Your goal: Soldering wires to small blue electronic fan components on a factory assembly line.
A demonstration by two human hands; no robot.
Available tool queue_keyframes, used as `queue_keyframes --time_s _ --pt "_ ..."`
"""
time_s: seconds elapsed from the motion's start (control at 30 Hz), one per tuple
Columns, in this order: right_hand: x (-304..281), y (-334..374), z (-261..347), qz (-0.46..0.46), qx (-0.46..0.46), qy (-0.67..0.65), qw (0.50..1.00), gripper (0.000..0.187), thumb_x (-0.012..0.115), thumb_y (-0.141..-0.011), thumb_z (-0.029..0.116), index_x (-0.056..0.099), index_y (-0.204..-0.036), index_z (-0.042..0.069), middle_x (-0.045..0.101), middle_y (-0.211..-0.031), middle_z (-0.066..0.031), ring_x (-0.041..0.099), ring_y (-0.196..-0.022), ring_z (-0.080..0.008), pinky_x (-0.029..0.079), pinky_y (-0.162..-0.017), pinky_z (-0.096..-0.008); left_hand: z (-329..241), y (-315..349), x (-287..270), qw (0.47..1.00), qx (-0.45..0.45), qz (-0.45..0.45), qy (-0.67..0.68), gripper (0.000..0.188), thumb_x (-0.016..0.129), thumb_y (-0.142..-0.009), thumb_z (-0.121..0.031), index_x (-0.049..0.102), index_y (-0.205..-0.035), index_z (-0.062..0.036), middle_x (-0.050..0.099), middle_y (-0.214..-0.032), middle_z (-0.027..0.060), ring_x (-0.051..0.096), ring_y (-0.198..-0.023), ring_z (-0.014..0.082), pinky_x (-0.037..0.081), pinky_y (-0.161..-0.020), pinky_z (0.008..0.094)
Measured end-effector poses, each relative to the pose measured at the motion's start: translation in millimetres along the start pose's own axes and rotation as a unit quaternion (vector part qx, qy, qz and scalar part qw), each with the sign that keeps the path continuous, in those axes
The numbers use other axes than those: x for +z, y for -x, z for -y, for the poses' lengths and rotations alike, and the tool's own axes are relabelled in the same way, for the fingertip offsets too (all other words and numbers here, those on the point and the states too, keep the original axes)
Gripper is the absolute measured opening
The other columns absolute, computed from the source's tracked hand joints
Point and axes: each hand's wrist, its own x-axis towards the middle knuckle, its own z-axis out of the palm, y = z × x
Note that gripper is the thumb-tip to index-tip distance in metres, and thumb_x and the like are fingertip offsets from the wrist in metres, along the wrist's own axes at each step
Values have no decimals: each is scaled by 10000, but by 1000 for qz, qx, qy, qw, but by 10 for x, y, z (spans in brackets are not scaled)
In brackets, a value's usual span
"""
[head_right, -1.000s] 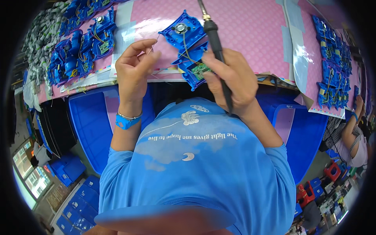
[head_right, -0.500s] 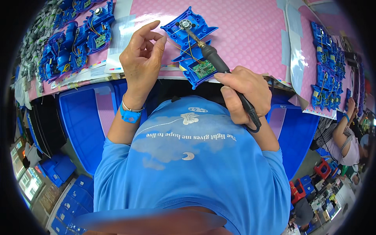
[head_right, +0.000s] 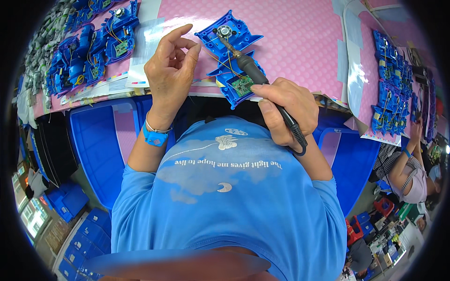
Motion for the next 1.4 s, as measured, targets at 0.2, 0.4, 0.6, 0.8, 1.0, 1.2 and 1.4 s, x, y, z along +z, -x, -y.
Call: queue_keyframes --time_s 0.2,0.4,0.6,0.8,1.0,1.2,1.4 --pt "-15 4 -3 -4 -7 16 1000 233 606 -905 80 706 -1041 -81 602 -673 -95 541 -537 -150 393 -499 -280 22 -14 -4 1000 13 -10 19 413 735 -833 61 658 -1228 -35 707 -819 21 523 -550 55 433 -509 226" --pt "-49 13 29 -17 23 -7 1000 226 657 -772 22 711 -978 -55 655 -696 -140 606 -557 -228 451 -520 -337 1 -11 -89 1000 -6 -1 -6 403 750 -893 22 662 -1280 -46 731 -872 11 551 -623 4 446 -549 166" --pt "-28 -7 26 -8 33 8 999 224 650 -772 15 710 -974 -60 649 -691 -143 599 -553 -228 445 -512 -336 15 -10 -107 1000 -3 -10 -10 398 751 -891 20 669 -1275 -53 726 -846 -1 540 -611 0 433 -542 167" --pt "-48 -11 33 -24 17 -21 999 215 651 -776 15 711 -966 -65 657 -701 -148 599 -552 -227 457 -520 -330 18 -17 -112 1000 0 -4 -9 399 753 -895 13 669 -1279 -52 718 -858 -4 522 -614 -3 419 -540 164" --pt "-16 -22 4 -23 26 -29 999 217 648 -780 5 710 -972 -74 665 -714 -155 599 -552 -224 460 -522 -327 16 -19 -108 1000 2 -1 -10 419 736 -839 53 648 -1238 -38 711 -837 30 537 -573 71 453 -520 228" --pt "31 -31 -33 10 42 -30 999 256 584 -897 70 697 -1069 -82 598 -704 -95 532 -582 -142 409 -535 -281 24 -10 -98 1000 3 -4 -16 419 739 -840 47 647 -1240 -38 711 -837 29 534 -569 68 453 -521 226" --pt "54 -33 -63 14 60 -43 997 264 572 -867 43 701 -1058 -86 592 -701 -93 538 -589 -142 416 -541 -278 58 -9 -81 1000 -5 -3 -19 413 758 -881 22 669 -1278 -55 720 -857 4 508 -595 4 405 -525 173"
